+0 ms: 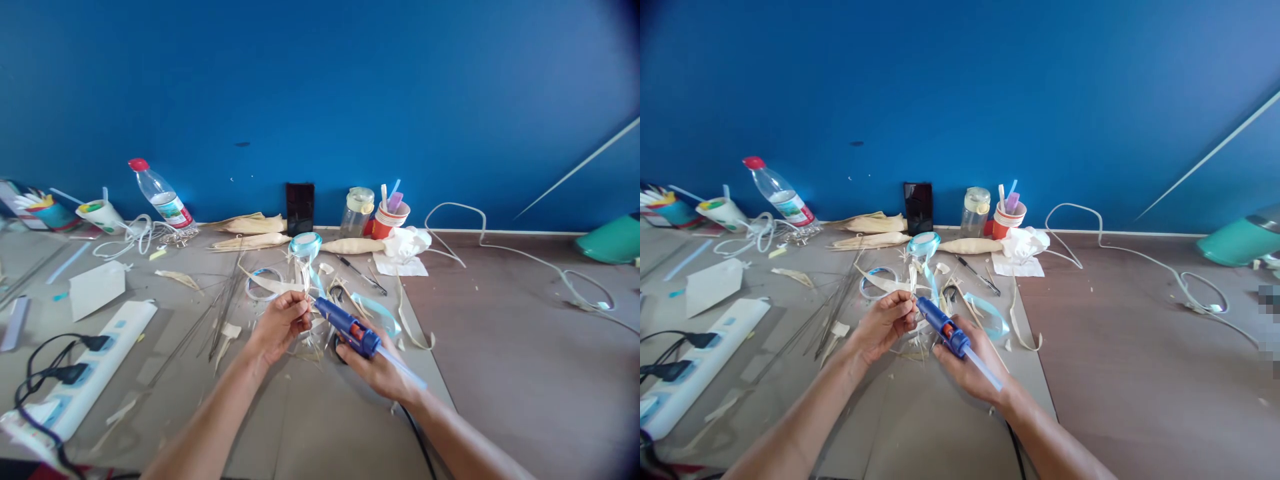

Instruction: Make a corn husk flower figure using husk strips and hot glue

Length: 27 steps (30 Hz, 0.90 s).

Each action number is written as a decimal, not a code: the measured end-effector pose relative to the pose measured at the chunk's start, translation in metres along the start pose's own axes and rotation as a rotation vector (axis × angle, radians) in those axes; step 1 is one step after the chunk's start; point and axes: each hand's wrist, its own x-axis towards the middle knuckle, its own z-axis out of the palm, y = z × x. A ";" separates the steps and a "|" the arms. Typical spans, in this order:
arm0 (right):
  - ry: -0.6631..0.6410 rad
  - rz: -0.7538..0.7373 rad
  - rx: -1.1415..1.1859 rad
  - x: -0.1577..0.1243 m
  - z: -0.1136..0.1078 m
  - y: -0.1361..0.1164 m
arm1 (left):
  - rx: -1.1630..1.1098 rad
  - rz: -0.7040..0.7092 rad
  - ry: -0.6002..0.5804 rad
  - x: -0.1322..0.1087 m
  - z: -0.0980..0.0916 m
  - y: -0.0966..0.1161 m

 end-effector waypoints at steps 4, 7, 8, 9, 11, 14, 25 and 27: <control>-0.022 0.010 -0.022 0.001 0.000 -0.001 | 0.001 0.000 0.017 0.000 0.001 0.000; -0.046 -0.002 -0.047 0.003 0.000 -0.003 | 0.002 -0.001 0.034 0.000 0.002 0.000; -0.050 -0.009 -0.056 0.003 0.000 -0.004 | 0.002 0.000 0.036 0.000 0.002 0.000; -0.052 -0.014 -0.063 0.003 0.000 -0.004 | 0.002 0.002 0.037 0.000 0.003 0.000; -0.052 -0.019 -0.076 0.003 0.000 -0.004 | 0.001 0.003 0.034 -0.001 0.003 0.001; -0.053 -0.014 -0.089 0.003 0.000 -0.003 | -0.006 0.002 0.037 -0.001 0.003 0.002; -0.051 0.009 -0.085 0.002 0.002 -0.001 | -0.018 -0.006 0.037 -0.001 0.003 0.002; -0.053 0.015 -0.087 0.002 0.002 -0.001 | -0.015 -0.004 0.033 0.000 0.002 0.002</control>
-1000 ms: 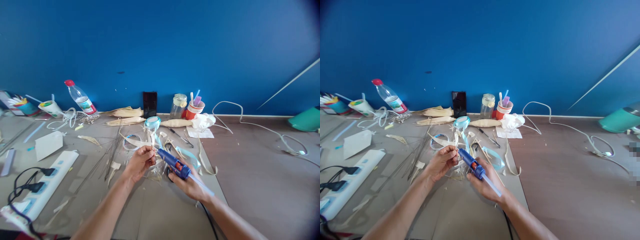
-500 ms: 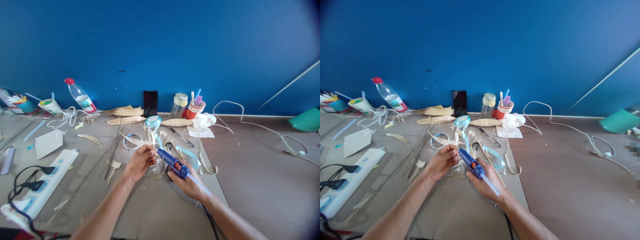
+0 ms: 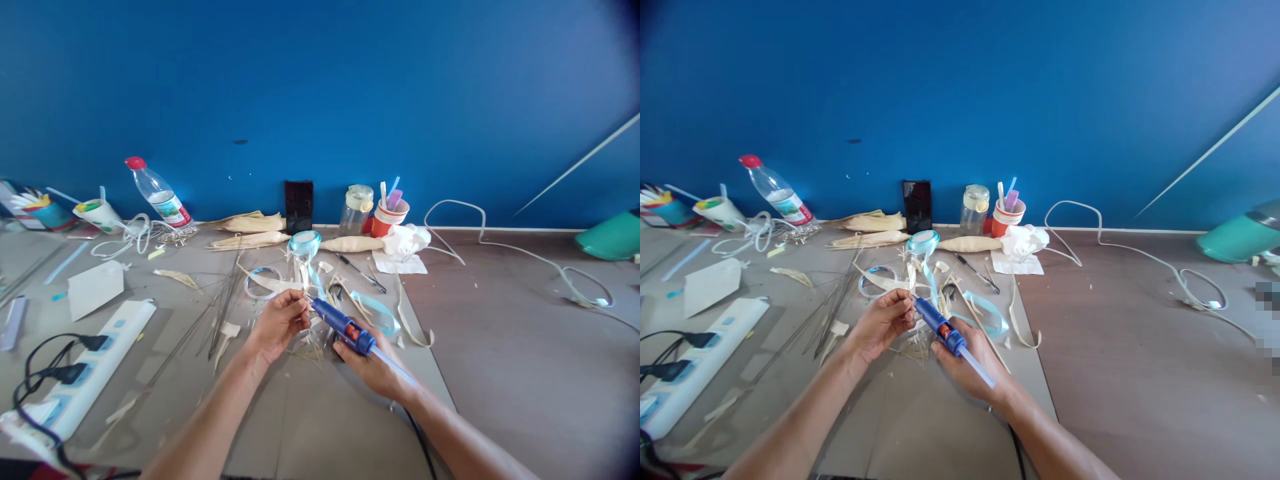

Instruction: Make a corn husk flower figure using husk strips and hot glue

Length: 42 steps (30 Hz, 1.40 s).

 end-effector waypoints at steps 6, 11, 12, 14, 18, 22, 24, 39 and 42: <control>0.000 0.021 0.021 0.000 -0.001 -0.001 | 0.001 0.002 -0.004 0.001 -0.002 -0.002; -0.003 0.033 0.024 0.000 -0.004 -0.005 | 0.010 -0.002 -0.014 0.000 -0.001 -0.001; -0.002 0.031 0.023 0.000 -0.004 -0.005 | 0.007 -0.002 -0.014 0.000 -0.001 -0.001; -0.003 0.024 0.027 0.000 -0.004 -0.006 | -0.002 -0.001 -0.015 0.001 -0.001 -0.001; -0.010 0.007 0.035 0.000 -0.002 -0.006 | -0.006 0.002 -0.015 0.002 -0.004 -0.002; -0.012 0.007 0.049 0.000 -0.002 -0.003 | 0.000 0.002 -0.019 0.001 -0.004 -0.002; -0.009 0.008 0.059 0.001 -0.002 -0.003 | 0.002 -0.001 -0.021 0.001 -0.002 -0.002; -0.038 0.000 0.002 0.001 -0.007 -0.007 | 0.034 0.002 0.003 0.001 0.000 -0.002; -0.048 -0.001 0.000 0.001 -0.007 -0.008 | 0.029 -0.002 0.015 0.001 0.000 -0.002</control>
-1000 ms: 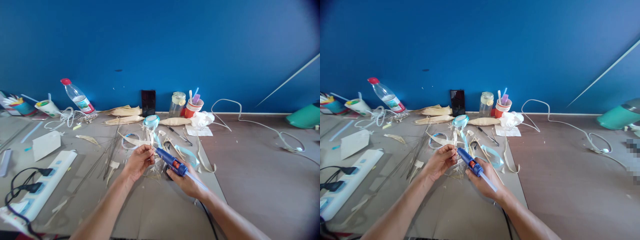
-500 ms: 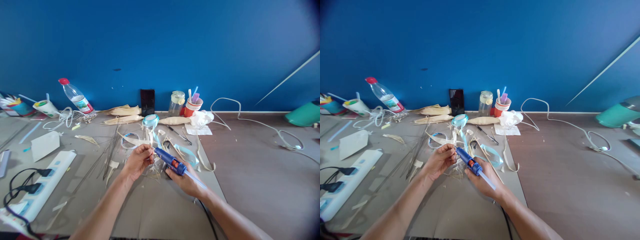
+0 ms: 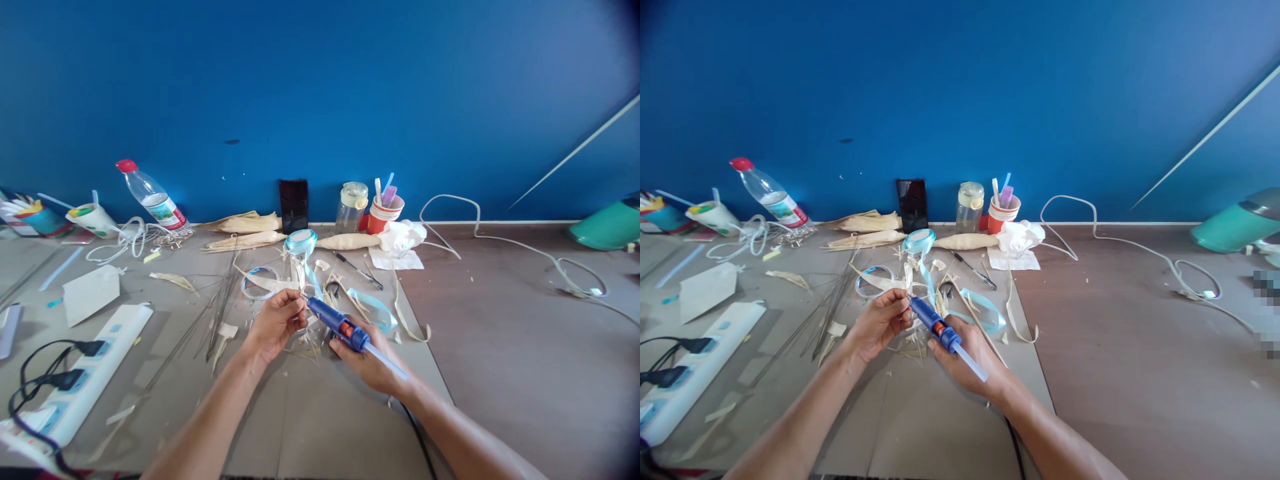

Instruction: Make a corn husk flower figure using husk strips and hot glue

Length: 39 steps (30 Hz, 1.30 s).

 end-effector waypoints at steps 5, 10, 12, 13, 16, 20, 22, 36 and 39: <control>-0.007 0.008 0.000 0.000 0.002 0.004 | 0.003 0.002 -0.010 0.000 0.000 -0.001; -0.038 -0.035 0.057 -0.001 -0.003 0.003 | 0.015 0.005 -0.008 0.000 -0.001 0.001; -0.048 -0.113 0.088 -0.002 -0.008 0.000 | 0.015 0.007 -0.012 -0.001 -0.001 0.002; -0.048 -0.159 0.097 -0.002 -0.011 -0.001 | 0.016 0.005 -0.012 -0.002 0.000 0.003; -0.035 -0.257 0.112 -0.004 -0.019 -0.006 | 0.013 0.001 -0.003 -0.002 -0.001 0.004; 0.018 -0.308 0.108 -0.008 -0.030 -0.014 | 0.021 0.001 -0.018 0.000 -0.003 0.003; 0.057 -0.310 0.058 -0.012 -0.038 -0.018 | 0.020 0.007 -0.032 0.002 -0.005 0.002; 0.348 -0.014 -0.600 -0.061 -0.067 0.068 | -0.019 0.011 -0.078 0.004 -0.009 0.000; 0.260 0.067 -0.629 -0.061 -0.069 0.080 | -0.004 0.002 -0.083 0.004 -0.010 -0.001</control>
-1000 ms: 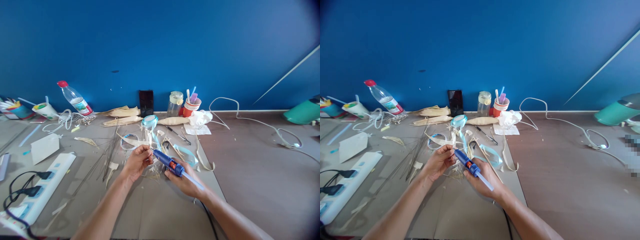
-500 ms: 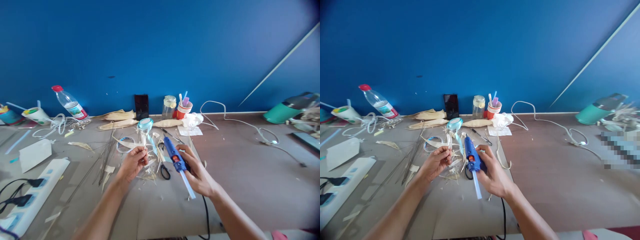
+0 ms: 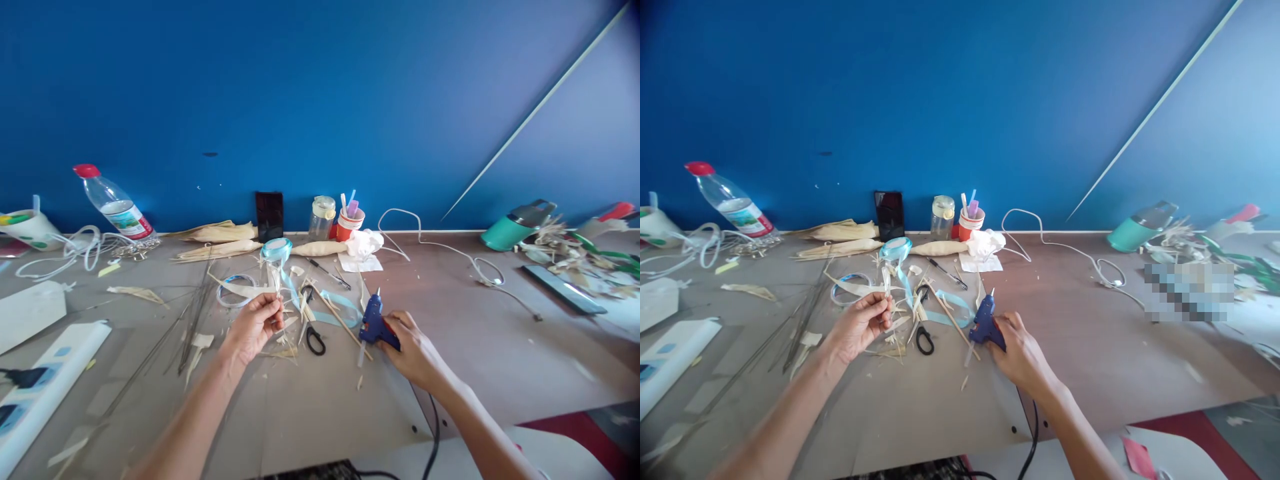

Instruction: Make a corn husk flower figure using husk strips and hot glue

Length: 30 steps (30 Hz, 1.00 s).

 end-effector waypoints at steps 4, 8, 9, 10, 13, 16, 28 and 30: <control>-0.094 0.006 -0.037 0.002 -0.009 0.006 | 0.013 -0.009 0.008 0.000 0.001 0.000; 0.017 -0.011 0.048 0.011 -0.033 -0.008 | 0.012 -0.024 0.009 0.000 0.000 -0.001; 0.046 0.014 0.111 0.015 -0.038 -0.017 | 0.013 -0.029 0.008 0.001 0.000 -0.001; 0.043 0.031 0.176 0.021 -0.042 -0.027 | 0.012 -0.033 0.007 0.001 0.000 -0.001; -0.004 -0.060 0.289 0.041 -0.040 -0.066 | 0.001 -0.032 0.006 0.001 0.000 0.000; -0.090 -0.182 0.237 0.060 -0.019 -0.099 | -0.019 -0.023 0.018 0.001 0.001 0.001; -0.156 -0.287 0.068 0.102 0.023 -0.113 | -0.030 -0.022 0.058 -0.001 0.004 0.002; -0.199 -0.338 -0.007 0.105 0.023 -0.115 | -0.025 -0.020 0.063 -0.001 0.004 0.002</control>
